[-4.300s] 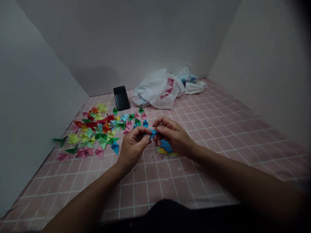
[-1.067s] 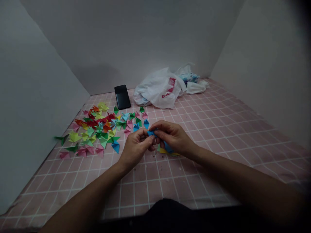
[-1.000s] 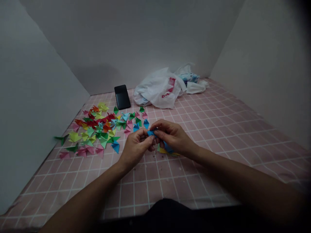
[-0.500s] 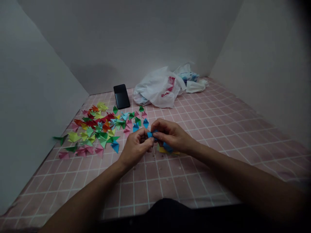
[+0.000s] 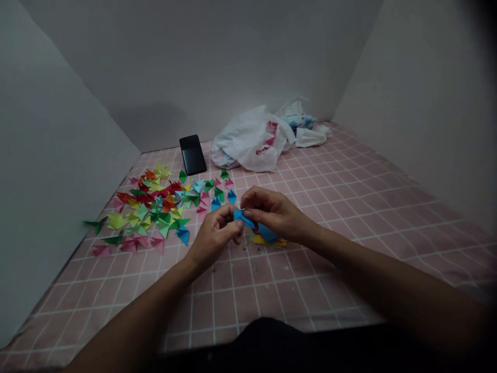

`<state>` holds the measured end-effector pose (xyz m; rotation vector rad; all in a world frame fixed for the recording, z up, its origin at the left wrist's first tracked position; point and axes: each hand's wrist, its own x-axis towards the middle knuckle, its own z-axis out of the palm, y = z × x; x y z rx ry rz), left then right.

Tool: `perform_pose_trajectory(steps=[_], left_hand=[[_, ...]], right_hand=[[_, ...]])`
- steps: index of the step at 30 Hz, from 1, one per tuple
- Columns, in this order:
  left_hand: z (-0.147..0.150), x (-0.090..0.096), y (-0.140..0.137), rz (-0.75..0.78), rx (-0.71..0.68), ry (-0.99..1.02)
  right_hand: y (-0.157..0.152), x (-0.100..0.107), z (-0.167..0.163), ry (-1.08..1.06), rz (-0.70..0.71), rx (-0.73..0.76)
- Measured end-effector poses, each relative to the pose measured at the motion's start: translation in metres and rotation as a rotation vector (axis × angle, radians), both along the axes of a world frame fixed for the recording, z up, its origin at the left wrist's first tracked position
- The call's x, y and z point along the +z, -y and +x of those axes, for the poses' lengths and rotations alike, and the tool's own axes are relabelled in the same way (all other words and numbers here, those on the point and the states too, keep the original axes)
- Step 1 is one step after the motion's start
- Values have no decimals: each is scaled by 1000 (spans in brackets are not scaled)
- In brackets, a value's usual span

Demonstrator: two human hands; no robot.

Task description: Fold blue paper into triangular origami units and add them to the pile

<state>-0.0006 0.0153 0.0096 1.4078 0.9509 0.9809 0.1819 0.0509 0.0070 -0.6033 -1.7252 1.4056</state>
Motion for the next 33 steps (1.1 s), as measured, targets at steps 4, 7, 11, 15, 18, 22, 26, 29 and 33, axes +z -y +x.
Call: perform_pose_trajectory(steps=[4, 7, 11, 15, 18, 22, 26, 29, 33], left_hand=[[0, 0, -1, -2, -5, 19], [-1, -2, -1, 0, -6, 29], [-1, -3, -2, 6, -12, 14], [-1, -1, -1, 15, -9, -26], [-1, -1, -1, 22, -10, -50], [-2, -1, -1, 40, -6, -75], [-2, 0, 0, 41, 6, -82], [0, 2, 0, 41, 51, -82], [1, 1, -1, 19, 117, -28]], right_hand=[[0, 0, 0, -2, -19, 34], [1, 2, 0, 11, -40, 41], [2, 5, 0, 16, -49, 54], [2, 6, 0, 39, -43, 39], [3, 7, 0, 77, -27, 24], [4, 7, 1, 107, 0, 8], [4, 7, 1, 147, 83, -38], [4, 6, -1, 151, 130, -86], [5, 3, -2, 130, 106, -127]])
